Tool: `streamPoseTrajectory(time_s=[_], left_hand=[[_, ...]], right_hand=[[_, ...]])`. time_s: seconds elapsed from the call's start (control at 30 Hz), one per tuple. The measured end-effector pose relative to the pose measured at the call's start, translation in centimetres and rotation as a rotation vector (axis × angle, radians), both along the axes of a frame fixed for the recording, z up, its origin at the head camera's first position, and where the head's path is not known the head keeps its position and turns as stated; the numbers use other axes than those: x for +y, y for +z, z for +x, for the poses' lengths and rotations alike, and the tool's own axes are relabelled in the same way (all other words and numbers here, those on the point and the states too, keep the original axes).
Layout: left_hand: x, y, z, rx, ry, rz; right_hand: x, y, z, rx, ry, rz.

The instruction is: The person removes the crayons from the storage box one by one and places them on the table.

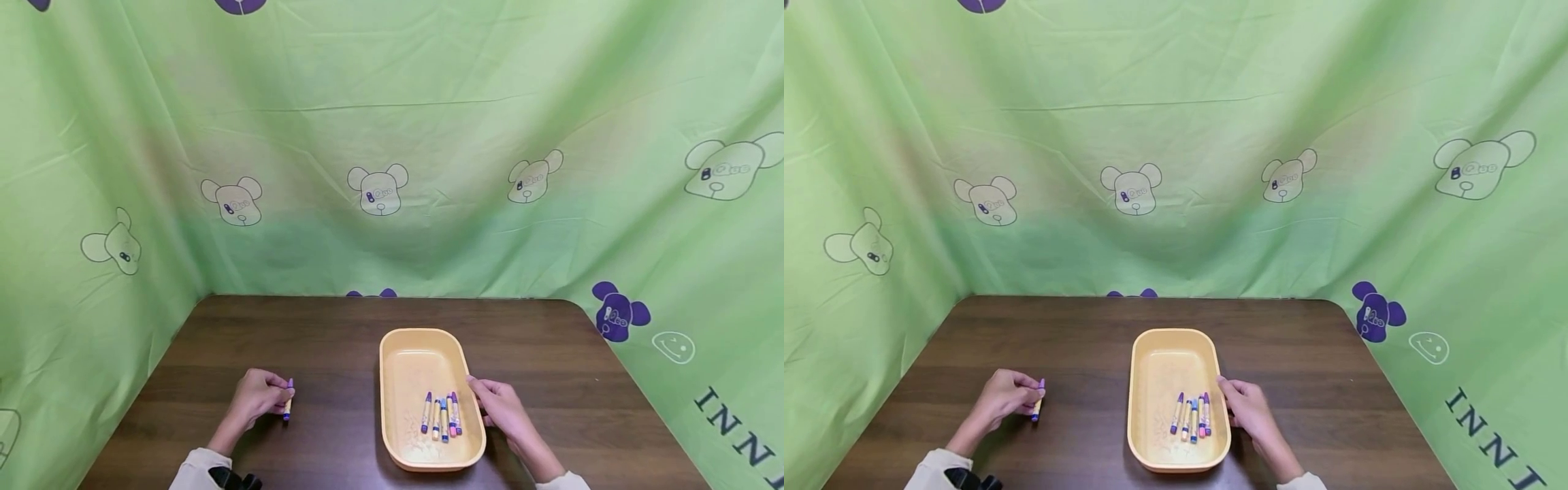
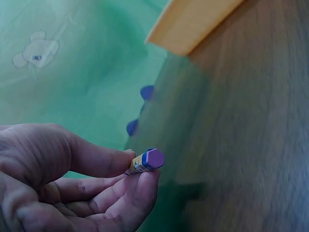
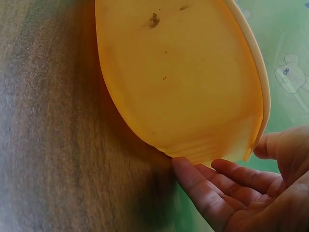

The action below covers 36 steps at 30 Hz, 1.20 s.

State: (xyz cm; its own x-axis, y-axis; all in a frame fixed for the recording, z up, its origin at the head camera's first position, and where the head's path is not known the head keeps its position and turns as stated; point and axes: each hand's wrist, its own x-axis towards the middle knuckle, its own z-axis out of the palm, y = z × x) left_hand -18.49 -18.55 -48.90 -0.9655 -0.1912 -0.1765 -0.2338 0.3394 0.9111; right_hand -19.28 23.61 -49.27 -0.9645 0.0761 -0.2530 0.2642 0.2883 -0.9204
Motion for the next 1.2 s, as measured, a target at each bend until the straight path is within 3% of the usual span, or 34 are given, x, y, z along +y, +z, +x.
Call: streamPoseTrajectory(time_s=[0.27,0.5,0.63,0.9,1.2], left_hand=[[-1.3,-0.7,0.3,-0.039,0.017,-0.11],[-2.1,-0.5,0.4,0.014,-0.023,-0.318],[-2.4,-0.3,0.3,0.019,-0.04,-0.394],[-2.5,-0.3,0.3,-0.006,-0.054,-0.476],[-2.4,-0.1,0.4,-0.039,-0.061,-0.506]], right_hand=[[0.1,-0.1,0.0,0.002,-0.005,0.007],[0.1,-0.3,0.1,-0.006,-0.015,-0.01],[0.1,-0.4,0.1,-0.002,-0.019,-0.021],[0.1,-0.4,0.1,-0.011,-0.028,-0.036],[0.2,-0.3,0.0,-0.016,-0.025,-0.033]])
